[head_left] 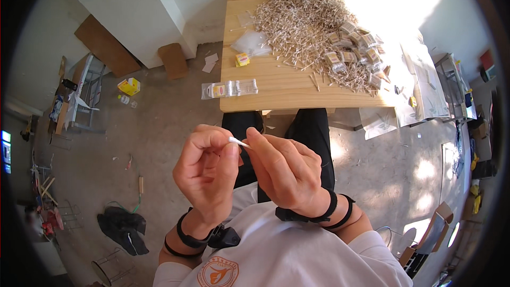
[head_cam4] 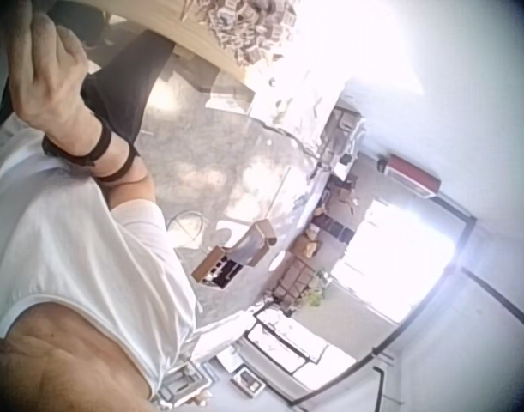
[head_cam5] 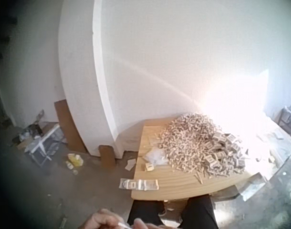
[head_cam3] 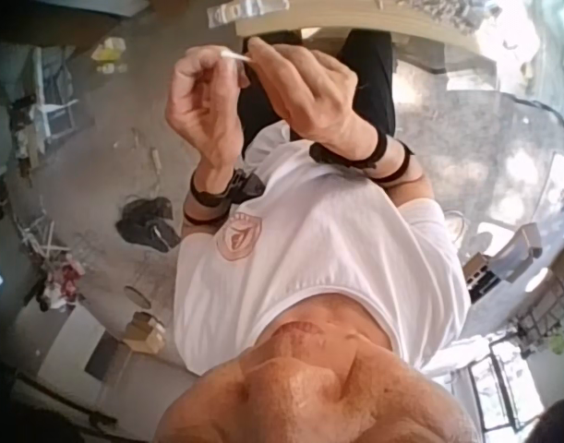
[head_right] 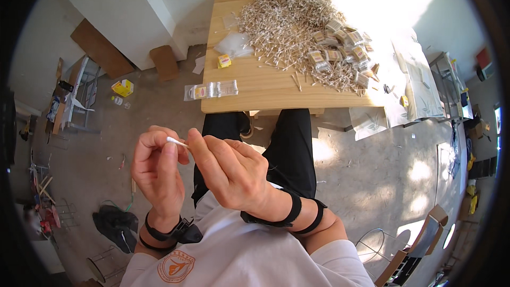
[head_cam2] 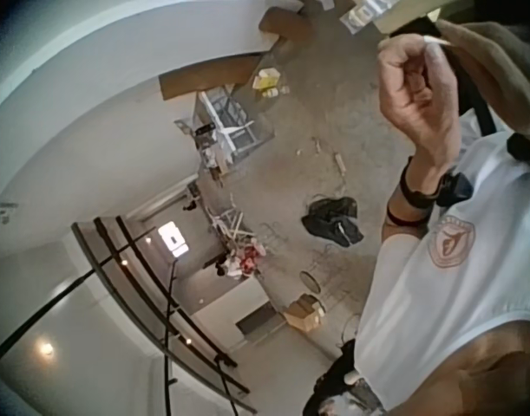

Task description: Packaging cotton swabs into small plastic bags.

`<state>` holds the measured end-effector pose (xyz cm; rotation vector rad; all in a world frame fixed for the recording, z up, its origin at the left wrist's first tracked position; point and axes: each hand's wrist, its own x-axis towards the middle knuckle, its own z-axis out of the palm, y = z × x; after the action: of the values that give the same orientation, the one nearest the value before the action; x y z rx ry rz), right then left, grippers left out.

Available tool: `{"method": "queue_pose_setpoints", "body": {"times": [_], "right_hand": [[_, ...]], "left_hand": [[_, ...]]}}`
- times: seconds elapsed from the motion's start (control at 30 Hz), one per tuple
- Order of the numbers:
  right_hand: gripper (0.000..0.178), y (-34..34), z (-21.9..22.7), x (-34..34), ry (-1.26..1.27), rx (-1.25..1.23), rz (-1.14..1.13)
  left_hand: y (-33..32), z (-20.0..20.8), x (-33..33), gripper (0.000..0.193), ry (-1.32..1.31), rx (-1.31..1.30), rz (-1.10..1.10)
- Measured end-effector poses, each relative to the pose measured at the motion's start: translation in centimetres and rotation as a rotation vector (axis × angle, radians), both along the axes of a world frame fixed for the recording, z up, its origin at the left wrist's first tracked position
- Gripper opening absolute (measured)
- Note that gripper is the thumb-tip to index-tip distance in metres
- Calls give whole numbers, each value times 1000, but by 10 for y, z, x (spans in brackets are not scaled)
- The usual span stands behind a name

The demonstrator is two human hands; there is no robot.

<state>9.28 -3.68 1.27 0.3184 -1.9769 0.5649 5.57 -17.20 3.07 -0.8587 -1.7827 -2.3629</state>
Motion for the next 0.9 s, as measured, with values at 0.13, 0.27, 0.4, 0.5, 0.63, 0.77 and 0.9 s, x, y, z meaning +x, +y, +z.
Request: {"method": "queue_pose_setpoints", "body": {"times": [0.13, 0.27, 0.4, 0.5, 0.63, 0.77, 0.9], "right_hand": [[40, -5, 5, 2, -28, -114, 41], [28, -9, 7, 8, -217, -338, 142], [21, -13, 8, 11, -375, -542, 219], [16, -11, 12, 14, -509, -708, 316], [10, -8, 13, 16, -634, -984, 487], [18, 1, 16, 19, -838, -1231, 734], [33, 6, 13, 14, -918, -1366, 969]], "left_hand": [[0, -3, 4, 11, -25, -25, 29], [-2, -7, 4, 10, -37, -86, 50], [-8, -10, 4, 9, -67, -124, 58], [-18, -18, 1, 9, -30, -160, 52], [-52, -50, -5, 6, 14, -411, 211], [-111, -133, -27, 10, -50, -634, 502], [-243, -278, 0, 32, -345, -1674, 360]]}}
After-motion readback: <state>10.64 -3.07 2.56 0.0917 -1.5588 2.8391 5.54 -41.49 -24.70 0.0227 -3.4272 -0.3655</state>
